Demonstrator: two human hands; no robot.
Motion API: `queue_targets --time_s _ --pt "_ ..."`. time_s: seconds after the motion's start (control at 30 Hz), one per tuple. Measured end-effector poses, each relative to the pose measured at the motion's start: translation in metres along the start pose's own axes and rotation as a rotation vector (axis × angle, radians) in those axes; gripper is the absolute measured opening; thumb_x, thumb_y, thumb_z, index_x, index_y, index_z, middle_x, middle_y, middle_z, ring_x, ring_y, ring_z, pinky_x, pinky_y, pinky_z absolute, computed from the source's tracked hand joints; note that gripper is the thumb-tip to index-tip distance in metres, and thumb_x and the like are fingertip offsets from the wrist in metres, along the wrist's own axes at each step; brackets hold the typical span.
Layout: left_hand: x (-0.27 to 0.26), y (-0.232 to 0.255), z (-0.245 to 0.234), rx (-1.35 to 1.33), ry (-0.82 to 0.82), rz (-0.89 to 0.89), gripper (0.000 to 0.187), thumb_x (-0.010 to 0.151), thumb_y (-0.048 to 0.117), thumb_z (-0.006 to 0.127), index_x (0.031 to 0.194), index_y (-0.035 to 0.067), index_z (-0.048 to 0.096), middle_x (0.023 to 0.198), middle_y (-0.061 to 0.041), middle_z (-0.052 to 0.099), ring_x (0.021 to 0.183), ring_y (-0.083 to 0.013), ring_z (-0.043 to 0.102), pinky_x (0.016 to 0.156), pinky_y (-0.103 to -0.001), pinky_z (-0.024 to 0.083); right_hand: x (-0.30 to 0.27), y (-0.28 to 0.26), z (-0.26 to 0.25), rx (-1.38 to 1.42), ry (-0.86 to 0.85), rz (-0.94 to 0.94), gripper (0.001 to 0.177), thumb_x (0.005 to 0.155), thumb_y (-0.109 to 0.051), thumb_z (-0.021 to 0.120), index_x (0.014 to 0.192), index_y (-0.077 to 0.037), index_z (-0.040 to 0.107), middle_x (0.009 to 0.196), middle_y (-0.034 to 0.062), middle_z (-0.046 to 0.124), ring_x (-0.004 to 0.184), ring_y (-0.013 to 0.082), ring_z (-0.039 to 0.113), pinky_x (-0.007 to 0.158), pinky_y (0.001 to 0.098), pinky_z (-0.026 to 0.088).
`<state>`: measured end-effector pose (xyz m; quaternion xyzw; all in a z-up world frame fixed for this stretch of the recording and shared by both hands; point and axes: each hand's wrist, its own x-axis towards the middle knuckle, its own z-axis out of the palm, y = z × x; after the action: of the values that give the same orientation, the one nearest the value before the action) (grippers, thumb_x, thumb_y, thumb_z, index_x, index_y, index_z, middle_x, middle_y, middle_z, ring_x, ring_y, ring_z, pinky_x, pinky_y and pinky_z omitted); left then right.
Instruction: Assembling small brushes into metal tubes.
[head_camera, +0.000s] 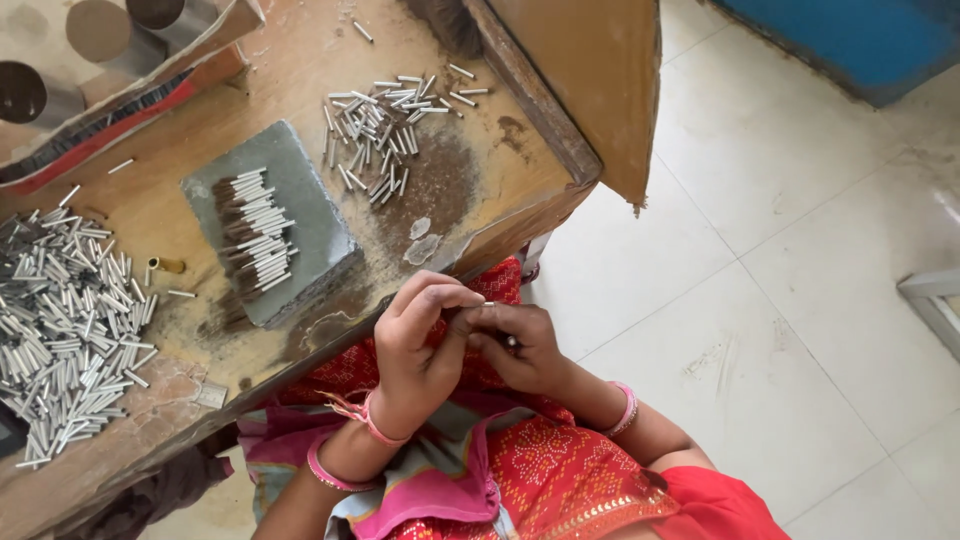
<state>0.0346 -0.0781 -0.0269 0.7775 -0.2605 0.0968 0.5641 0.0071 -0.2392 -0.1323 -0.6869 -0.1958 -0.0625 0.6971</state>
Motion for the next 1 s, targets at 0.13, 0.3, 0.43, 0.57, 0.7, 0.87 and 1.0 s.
queue_targets --time_s 0.13,0.3,0.43,0.57,0.7,0.87,1.0 --pt "0.001 0.005 -0.01 0.169 0.035 0.13 0.02 0.086 -0.009 0.066 0.103 0.001 0.066 0.098 -0.013 0.064 0.088 -0.0293 0.065 0.078 -0.036 0.054 0.0 -0.002 -0.004 0.081 0.047 -0.103 0.014 0.107 -0.009 0.06 0.116 0.0 0.066 0.096 0.0072 0.073 0.084 0.0122 0.067 0.075 0.0291 0.053" --pt "-0.004 0.003 -0.017 0.125 -0.03 0.172 0.022 0.084 -0.01 0.064 0.103 0.002 0.063 0.1 -0.014 0.062 0.092 -0.0331 0.065 0.082 -0.039 0.054 -0.003 0.006 -0.001 0.012 0.084 0.004 0.013 0.106 -0.011 0.063 0.11 0.0 0.069 0.082 -0.001 0.067 0.073 0.0036 0.057 0.065 0.0218 0.047" --pt "-0.009 0.002 -0.023 0.001 -0.028 0.104 0.021 0.085 -0.011 0.064 0.102 0.003 0.063 0.098 -0.013 0.062 0.091 -0.0313 0.065 0.08 -0.037 0.055 0.002 -0.008 0.003 -0.015 0.039 -0.036 0.015 0.103 -0.011 0.064 0.111 0.001 0.066 0.084 -0.0002 0.067 0.073 0.0036 0.056 0.064 0.0217 0.046" --pt "-0.013 0.002 -0.031 0.013 -0.019 0.135 0.021 0.086 -0.011 0.064 0.102 0.003 0.063 0.099 -0.014 0.061 0.092 -0.0322 0.064 0.082 -0.037 0.053 0.005 -0.013 0.005 0.006 0.052 -0.014 0.014 0.104 -0.01 0.061 0.11 0.002 0.066 0.08 -0.0011 0.062 0.07 0.0036 0.053 0.063 0.0209 0.043" --pt "-0.018 -0.003 -0.037 -0.074 0.005 0.088 0.019 0.087 -0.009 0.069 0.101 0.003 0.064 0.097 -0.011 0.062 0.09 -0.0268 0.064 0.082 -0.034 0.053 0.008 -0.018 0.008 0.007 0.05 0.033 0.013 0.105 -0.009 0.061 0.106 0.003 0.067 0.078 -0.0008 0.062 0.067 0.0043 0.054 0.061 0.0206 0.044" --pt "-0.028 -0.014 -0.04 -0.415 0.0 -0.14 0.017 0.088 -0.007 0.074 0.101 0.002 0.066 0.094 -0.006 0.063 0.087 -0.0155 0.06 0.079 -0.028 0.051 0.008 -0.024 0.018 0.17 0.022 0.041 0.012 0.105 -0.008 0.061 0.104 0.002 0.067 0.079 -0.001 0.061 0.068 0.0046 0.054 0.061 0.0208 0.043" --pt "-0.033 -0.02 -0.046 -0.482 -0.036 -0.11 0.013 0.089 -0.007 0.075 0.096 0.0 0.068 0.096 -0.004 0.064 0.089 -0.0127 0.061 0.081 -0.026 0.051 0.007 -0.025 0.023 0.222 0.004 0.071 0.011 0.102 -0.007 0.062 0.105 0.002 0.066 0.076 -0.0026 0.06 0.066 0.0029 0.051 0.059 0.0196 0.04"
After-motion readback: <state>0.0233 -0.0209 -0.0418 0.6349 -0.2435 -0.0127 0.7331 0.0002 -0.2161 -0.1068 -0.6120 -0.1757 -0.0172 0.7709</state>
